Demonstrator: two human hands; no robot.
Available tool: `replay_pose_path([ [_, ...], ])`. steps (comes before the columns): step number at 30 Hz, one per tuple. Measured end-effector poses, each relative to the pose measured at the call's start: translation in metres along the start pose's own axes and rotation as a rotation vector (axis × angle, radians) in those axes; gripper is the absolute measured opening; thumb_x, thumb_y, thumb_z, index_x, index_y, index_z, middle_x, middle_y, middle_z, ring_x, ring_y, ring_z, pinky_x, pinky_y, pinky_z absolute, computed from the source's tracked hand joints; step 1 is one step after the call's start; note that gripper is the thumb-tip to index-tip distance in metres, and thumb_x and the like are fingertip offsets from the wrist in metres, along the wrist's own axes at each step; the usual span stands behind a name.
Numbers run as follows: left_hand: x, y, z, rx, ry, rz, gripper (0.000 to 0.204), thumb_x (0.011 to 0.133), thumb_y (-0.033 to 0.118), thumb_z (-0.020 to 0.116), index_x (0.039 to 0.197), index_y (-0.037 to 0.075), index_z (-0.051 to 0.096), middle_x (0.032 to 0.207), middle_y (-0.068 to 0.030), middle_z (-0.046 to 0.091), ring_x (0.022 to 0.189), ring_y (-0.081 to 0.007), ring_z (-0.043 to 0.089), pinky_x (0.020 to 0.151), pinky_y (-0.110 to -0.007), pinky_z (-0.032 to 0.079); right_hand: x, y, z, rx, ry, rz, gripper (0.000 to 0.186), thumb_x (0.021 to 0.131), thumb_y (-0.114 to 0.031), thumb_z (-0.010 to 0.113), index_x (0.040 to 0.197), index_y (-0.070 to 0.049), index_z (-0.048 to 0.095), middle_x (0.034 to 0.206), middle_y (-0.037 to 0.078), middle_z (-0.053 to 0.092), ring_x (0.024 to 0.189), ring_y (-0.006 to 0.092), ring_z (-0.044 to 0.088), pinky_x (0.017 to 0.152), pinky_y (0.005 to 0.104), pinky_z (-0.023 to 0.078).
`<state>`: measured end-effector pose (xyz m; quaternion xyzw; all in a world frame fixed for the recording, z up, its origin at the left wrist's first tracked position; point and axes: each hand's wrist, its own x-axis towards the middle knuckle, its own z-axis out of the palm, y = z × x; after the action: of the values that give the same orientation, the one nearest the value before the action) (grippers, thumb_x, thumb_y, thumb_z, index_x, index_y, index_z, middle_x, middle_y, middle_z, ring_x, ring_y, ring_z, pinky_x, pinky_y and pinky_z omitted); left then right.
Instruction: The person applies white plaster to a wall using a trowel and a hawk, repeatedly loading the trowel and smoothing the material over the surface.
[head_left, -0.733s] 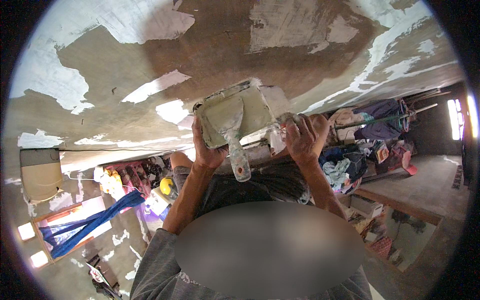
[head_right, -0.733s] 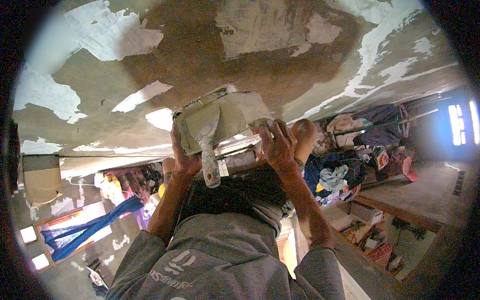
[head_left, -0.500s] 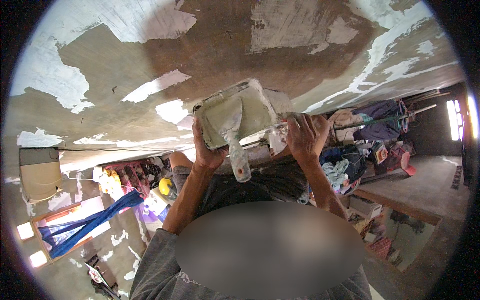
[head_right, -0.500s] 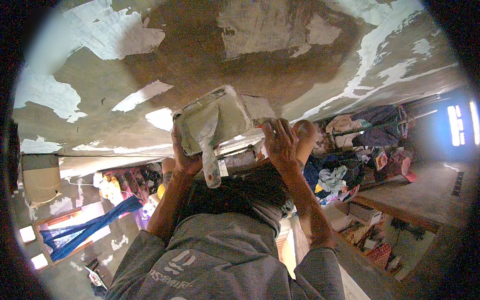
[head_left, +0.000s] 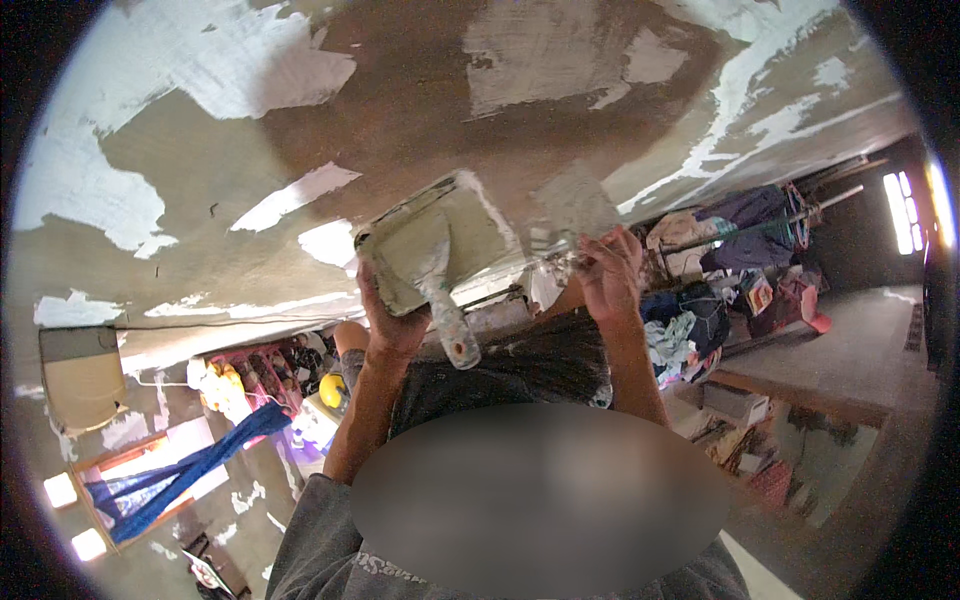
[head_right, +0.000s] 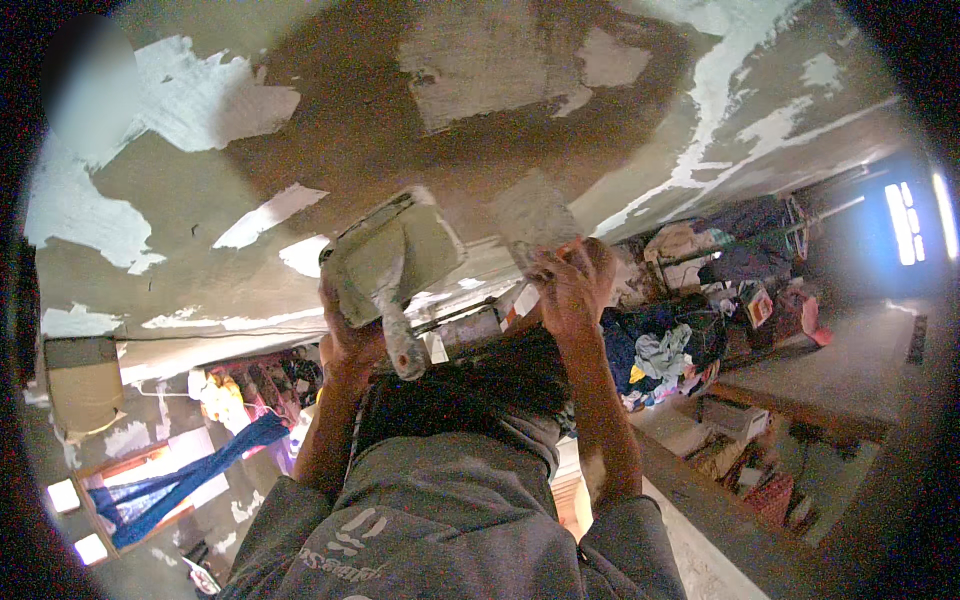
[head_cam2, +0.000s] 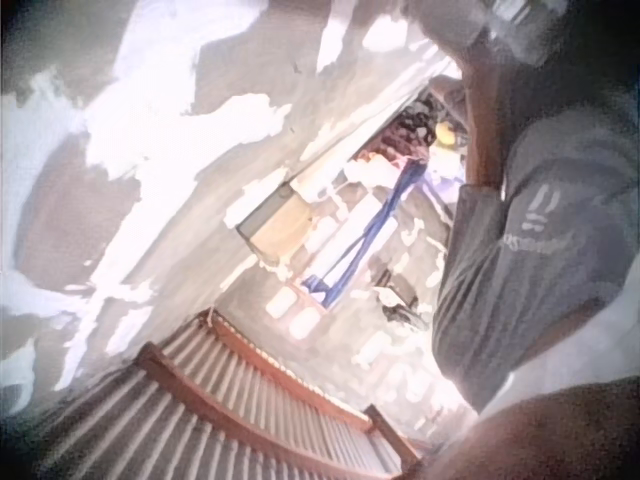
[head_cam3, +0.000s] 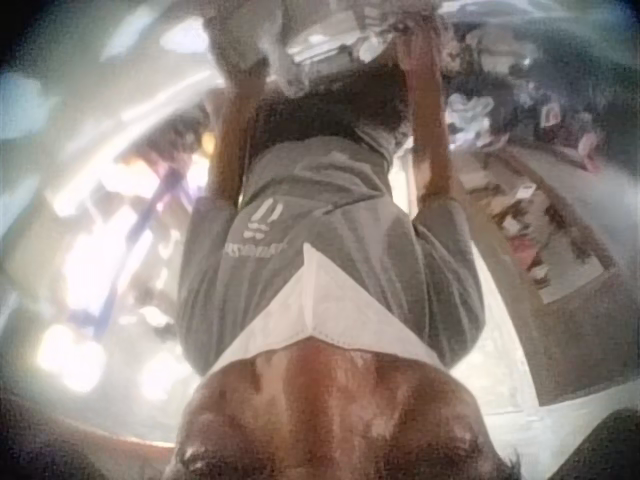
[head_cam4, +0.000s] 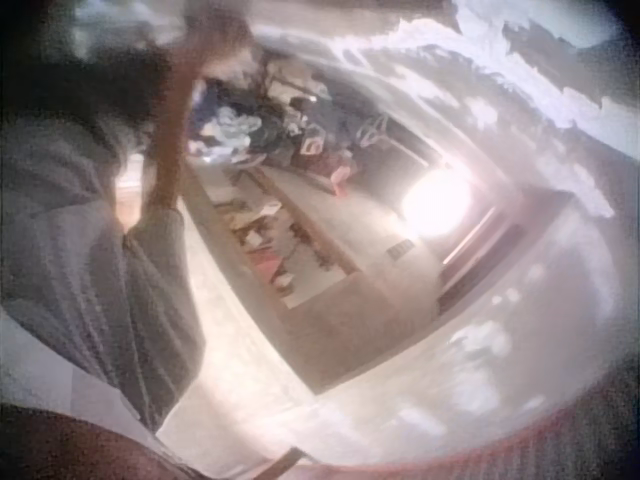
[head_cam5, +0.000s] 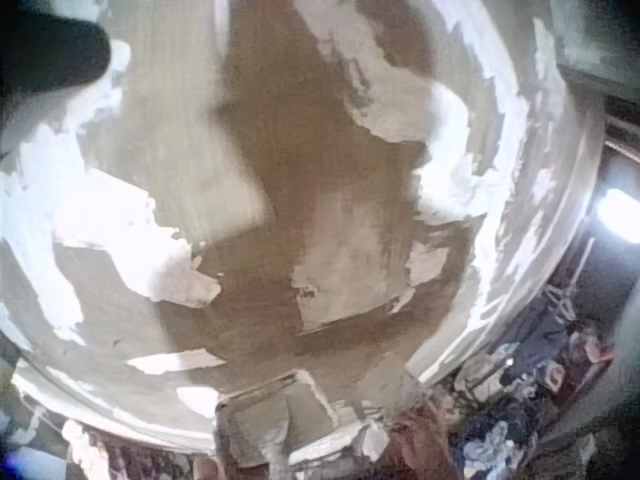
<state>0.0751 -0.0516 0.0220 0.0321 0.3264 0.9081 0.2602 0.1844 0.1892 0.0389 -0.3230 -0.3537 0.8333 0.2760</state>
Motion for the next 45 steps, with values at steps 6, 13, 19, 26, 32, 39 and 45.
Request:
replay_pose_path([
  [6,-0.009,0.017,-0.013,-0.122,0.157,-0.125,0.066,0.083,0.056,0.051,0.133,0.014,0.038,0.132,-0.0068,0.043,0.116,-0.0289,0.046,0.096,-0.046,0.04,0.017,0.023,0.021,0.016,-0.022,0.129,0.013,0.078,-0.01,0.064,0.083,-0.011,0.052,0.076,0.003,0.051,0.066,0.0136,0.054,0.057,0.0297,0.05],
  [13,-0.019,0.019,-0.039,-0.071,0.119,-0.105,0.07,0.081,0.059,0.051,0.134,0.017,0.036,0.132,-0.0073,0.042,0.117,-0.0289,0.044,0.09,-0.051,0.044,0.039,0.014,0.072,-0.078,-0.022,-0.118,0.007,0.081,-0.008,0.06,0.083,-0.006,0.053,0.075,0.003,0.052,0.066,0.0131,0.053,0.058,0.0263,0.049],
  [19,-0.023,0.021,-0.036,-0.067,0.168,-0.136,0.071,0.08,0.062,0.05,0.134,0.019,0.035,0.132,-0.0061,0.042,0.117,-0.0284,0.044,0.089,-0.051,0.044,0.054,0.003,0.095,-0.089,-0.004,-0.158,0.005,0.081,-0.005,0.058,0.083,-0.003,0.054,0.081,0.006,0.055,0.072,0.0155,0.057,0.065,0.0283,0.053],
  [26,-0.022,0.019,-0.04,-0.034,0.177,-0.122,0.072,0.078,0.065,0.052,0.133,0.021,0.036,0.131,-0.0048,0.042,0.114,-0.0262,0.045,0.089,-0.047,0.043,0.049,-0.008,0.122,0.099,0.032,-0.256,0.012,0.078,-0.003,0.06,0.073,-0.003,0.049,0.071,0.008,0.053,0.058,0.0199,0.058,0.055,0.0325,0.056],
  [32,-0.021,0.02,-0.036,-0.125,0.13,-0.086,0.063,0.084,0.054,0.051,0.132,0.014,0.039,0.129,-0.0066,0.047,0.114,-0.0261,0.048,0.093,-0.043,0.044,0.038,-0.036,0.138,0.117,-0.051,-0.321,0.009,0.078,-0.003,0.059,0.077,0.0,0.05,0.067,0.008,0.052,0.06,0.0205,0.059,0.058,0.0319,0.057],
  [39,-0.02,0.02,-0.025,-0.124,0.11,-0.109,0.064,0.084,0.055,0.05,0.133,0.016,0.037,0.129,-0.0075,0.045,0.116,-0.0288,0.046,0.093,-0.047,0.043,0.007,-0.081,0.151,0.147,-0.128,-0.281,0.006,0.08,-0.002,0.059,0.077,-0.002,0.054,0.077,0.008,0.057,0.069,0.017,0.058,0.064,0.0305,0.055],
  [45,-0.018,0.016,-0.034,-0.163,0.115,-0.108,0.066,0.084,0.057,0.049,0.133,0.016,0.037,0.13,-0.0076,0.045,0.116,-0.0288,0.045,0.095,-0.048,0.04,0.029,-0.045,0.1,-0.004,0.033,-0.172,0.007,0.079,-0.007,0.062,0.08,-0.004,0.056,0.078,0.007,0.056,0.067,0.0162,0.058,0.06,0.0284,0.053],
])
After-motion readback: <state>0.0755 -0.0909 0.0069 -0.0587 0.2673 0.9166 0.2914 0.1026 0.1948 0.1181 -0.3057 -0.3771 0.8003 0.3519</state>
